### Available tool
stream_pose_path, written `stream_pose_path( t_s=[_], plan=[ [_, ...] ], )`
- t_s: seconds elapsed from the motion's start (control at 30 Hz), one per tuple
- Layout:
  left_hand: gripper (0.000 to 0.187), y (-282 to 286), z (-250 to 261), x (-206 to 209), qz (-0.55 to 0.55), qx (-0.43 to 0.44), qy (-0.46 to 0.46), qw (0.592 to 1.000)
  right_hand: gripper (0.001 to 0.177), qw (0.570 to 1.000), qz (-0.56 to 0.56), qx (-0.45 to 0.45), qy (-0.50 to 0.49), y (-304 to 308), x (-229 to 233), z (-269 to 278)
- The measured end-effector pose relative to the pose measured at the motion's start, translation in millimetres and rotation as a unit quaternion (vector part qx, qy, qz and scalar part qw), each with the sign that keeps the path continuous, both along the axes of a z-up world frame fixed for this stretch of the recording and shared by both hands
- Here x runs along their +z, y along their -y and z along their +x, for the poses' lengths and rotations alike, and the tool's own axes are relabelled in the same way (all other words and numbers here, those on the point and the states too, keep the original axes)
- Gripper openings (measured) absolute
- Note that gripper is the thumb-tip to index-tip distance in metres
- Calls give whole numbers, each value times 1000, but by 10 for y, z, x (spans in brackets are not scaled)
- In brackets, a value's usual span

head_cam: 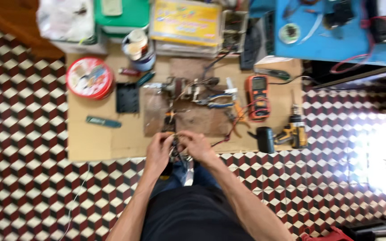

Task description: The person repairs a small electrical component, likely a fan capacitor, by stripping wires, twisting them together, and securing them with electrical tape. They use pliers and a multimeter during the process.

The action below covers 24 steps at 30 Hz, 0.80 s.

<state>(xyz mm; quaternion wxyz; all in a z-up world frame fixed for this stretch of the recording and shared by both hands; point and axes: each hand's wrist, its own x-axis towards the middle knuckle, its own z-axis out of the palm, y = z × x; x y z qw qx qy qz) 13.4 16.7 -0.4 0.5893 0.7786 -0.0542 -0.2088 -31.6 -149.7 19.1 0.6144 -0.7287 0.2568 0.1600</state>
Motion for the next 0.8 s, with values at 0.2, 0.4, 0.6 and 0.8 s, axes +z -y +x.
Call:
stream_pose_path(
  t_s=[0.2,0.4,0.6,0.8],
  plan=[
    [25,6,-25,209,76,-4,34,997,33,997,50,-53,-35,-95,128,-40],
    [27,68,-29,257,66,13,-30,997,31,997,48,-60,-26,-101,211,-19],
    [26,70,-31,218,70,10,-54,996,30,998,34,-41,-33,-89,241,-18],
    [27,81,-31,250,53,22,-65,996,30,997,41,-41,-41,-94,319,21]
  ],
)
